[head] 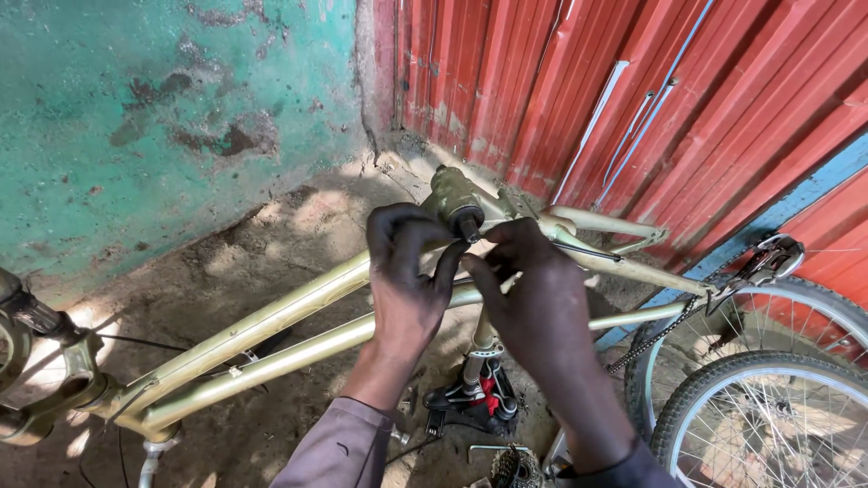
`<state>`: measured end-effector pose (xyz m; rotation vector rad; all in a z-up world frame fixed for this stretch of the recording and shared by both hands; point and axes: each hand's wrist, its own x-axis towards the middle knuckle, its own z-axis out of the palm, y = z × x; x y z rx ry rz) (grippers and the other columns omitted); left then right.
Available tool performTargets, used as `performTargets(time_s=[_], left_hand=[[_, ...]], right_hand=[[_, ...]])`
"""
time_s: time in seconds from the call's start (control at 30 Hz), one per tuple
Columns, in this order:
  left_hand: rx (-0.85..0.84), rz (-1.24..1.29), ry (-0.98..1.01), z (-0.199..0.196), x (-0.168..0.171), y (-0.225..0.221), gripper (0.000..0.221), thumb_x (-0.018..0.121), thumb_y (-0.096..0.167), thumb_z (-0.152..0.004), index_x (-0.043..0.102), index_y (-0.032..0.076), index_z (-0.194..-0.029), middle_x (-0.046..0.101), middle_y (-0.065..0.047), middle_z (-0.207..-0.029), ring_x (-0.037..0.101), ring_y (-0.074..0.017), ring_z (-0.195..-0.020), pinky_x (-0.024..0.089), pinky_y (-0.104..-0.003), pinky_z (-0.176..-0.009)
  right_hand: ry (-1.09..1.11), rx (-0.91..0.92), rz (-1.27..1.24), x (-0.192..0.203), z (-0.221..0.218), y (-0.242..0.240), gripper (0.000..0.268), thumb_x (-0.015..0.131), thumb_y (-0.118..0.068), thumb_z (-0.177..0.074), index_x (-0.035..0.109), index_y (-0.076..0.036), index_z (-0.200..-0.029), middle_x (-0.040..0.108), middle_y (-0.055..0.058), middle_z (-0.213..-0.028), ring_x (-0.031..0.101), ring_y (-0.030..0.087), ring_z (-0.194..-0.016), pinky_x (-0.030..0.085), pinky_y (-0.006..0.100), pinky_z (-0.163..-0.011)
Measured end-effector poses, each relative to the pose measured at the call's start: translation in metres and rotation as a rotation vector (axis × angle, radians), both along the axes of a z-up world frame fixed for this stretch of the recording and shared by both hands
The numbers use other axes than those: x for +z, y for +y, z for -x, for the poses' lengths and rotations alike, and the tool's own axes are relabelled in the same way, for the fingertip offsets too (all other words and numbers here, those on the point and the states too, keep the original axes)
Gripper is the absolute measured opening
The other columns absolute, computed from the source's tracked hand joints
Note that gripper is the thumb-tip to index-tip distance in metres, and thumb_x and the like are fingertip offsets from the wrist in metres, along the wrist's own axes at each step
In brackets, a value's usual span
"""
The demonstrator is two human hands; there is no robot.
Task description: Cleaning a bicycle frame and tightening mechanical components using a wrench and a multi-tool
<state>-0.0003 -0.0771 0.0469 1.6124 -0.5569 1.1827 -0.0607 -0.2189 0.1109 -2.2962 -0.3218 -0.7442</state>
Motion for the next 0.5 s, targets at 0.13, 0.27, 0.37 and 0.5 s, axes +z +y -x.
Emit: performTargets(time_s=[0.13,0.27,0.37,0.5], left_hand=[[0.032,-0.033,0.140,0.011,-0.002,0.015,0.032,0.082,0.019,-0.088,0.068,0.016,-0.115,0.049,-0.012,-0.108,0.061,-0.0371,-0.103,0.054,-0.046,-0.093],[0.027,-0.096,0.158,0.011,-0.006,0.022,0.027,0.077,0.017,-0.091,0.069,0.010,-0.115,0.049,-0.015,-0.105,0.060,-0.0401,-0.100,0.052,-0.048,-0.091],[-0.015,-0.082,0.177,0.018,0.002,0.027,0.019,0.073,0.018,-0.095,0.071,0.010,-0.112,0.051,-0.014,-0.101,0.059,-0.0389,-0.096,0.051,-0.045,-0.088],[-0.040,-0.040,0.199,0.021,0.007,0.027,0.011,0.072,0.019,-0.096,0.073,0.013,-0.106,0.053,-0.013,-0.097,0.058,-0.0369,-0.091,0.051,-0.044,-0.086]], right_hand=[[-0.190,-0.103,0.063,-0.012,-0.007,0.016,0.025,0.081,-0.021,-0.087,0.063,-0.009,-0.100,0.072,0.006,-0.071,0.073,0.025,-0.060,0.057,0.041,-0.056],[-0.196,-0.224,0.196,-0.009,-0.008,0.024,0.019,0.075,-0.029,-0.092,0.065,-0.013,-0.091,0.068,0.005,-0.062,0.070,0.032,-0.054,0.054,0.045,-0.049],[-0.093,-0.329,0.146,-0.010,-0.011,0.032,0.042,0.058,-0.045,-0.103,0.060,-0.016,-0.073,0.060,0.009,-0.051,0.067,0.043,-0.055,0.054,0.053,-0.054],[-0.046,-0.304,0.099,-0.009,-0.013,0.033,0.052,0.051,-0.041,-0.104,0.064,-0.014,-0.062,0.062,0.014,-0.051,0.066,0.046,-0.057,0.052,0.055,-0.053]])
